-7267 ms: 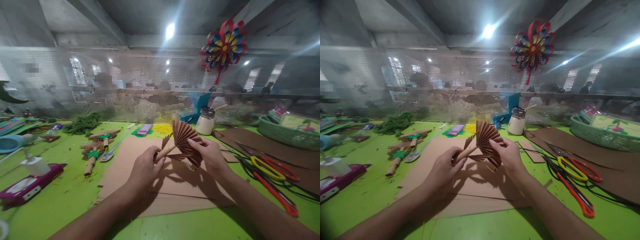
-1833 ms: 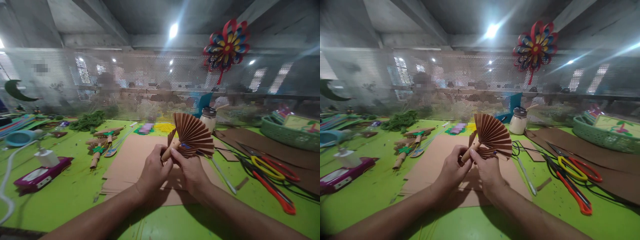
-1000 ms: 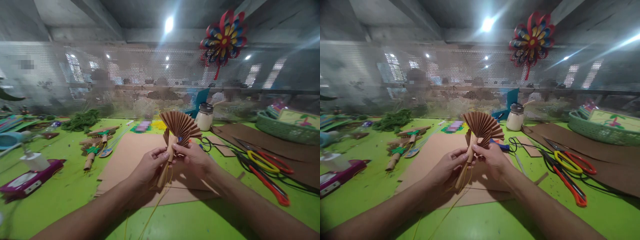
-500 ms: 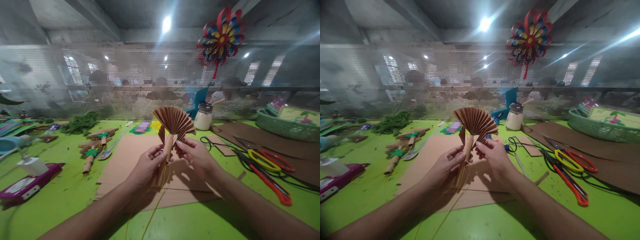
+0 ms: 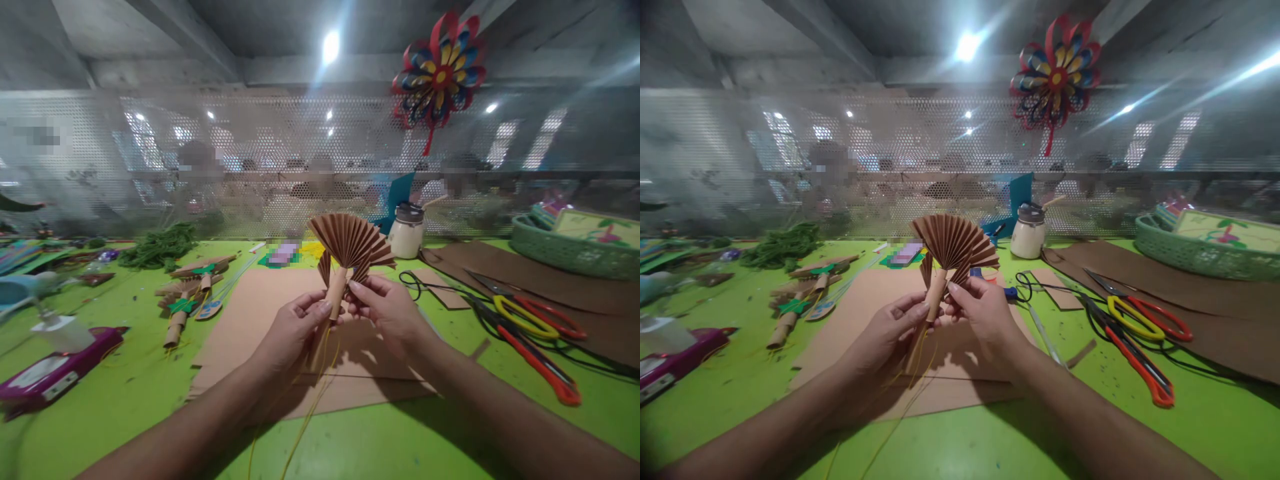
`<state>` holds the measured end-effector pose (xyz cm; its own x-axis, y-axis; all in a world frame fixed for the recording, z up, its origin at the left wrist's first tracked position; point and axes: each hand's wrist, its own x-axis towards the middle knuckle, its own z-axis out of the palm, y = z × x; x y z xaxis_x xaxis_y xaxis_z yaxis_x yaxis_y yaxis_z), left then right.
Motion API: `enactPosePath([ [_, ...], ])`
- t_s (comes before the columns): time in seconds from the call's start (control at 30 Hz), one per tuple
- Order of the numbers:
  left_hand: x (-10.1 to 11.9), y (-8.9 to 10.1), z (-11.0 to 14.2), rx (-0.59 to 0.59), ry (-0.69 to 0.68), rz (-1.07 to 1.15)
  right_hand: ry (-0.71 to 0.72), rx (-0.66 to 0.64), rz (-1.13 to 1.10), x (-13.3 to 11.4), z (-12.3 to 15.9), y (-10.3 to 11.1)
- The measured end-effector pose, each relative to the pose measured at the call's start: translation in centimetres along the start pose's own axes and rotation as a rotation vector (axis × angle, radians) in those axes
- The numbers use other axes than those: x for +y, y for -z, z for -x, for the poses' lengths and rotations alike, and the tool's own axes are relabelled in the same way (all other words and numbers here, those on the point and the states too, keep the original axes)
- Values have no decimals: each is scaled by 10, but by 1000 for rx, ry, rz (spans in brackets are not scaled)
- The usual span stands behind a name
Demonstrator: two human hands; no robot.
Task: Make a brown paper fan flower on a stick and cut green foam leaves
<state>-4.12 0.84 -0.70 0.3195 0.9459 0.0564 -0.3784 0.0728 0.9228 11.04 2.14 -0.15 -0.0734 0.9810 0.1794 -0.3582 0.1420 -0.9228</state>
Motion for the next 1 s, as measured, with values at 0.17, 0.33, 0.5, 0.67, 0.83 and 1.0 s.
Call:
enactPosePath([
  [0.17,1,-2,1,7,-20,0,32,4,4,1,2,-2],
  [0.33,1,-3,2,18,2,35,27,18,12,4,2,-2],
  [0.5,-1,1,1,24,8,15,35,21,27,4,2,-2],
  [0.67,-2,4,0,25,-9,15,50,46,12,6,2,-5],
  [0.83,0,1,1,3,-15,38,68,82,-20,7,4,-8],
  [1.0,-1,2,1,-50,-18,45,43,71,-74,10,5,-7],
])
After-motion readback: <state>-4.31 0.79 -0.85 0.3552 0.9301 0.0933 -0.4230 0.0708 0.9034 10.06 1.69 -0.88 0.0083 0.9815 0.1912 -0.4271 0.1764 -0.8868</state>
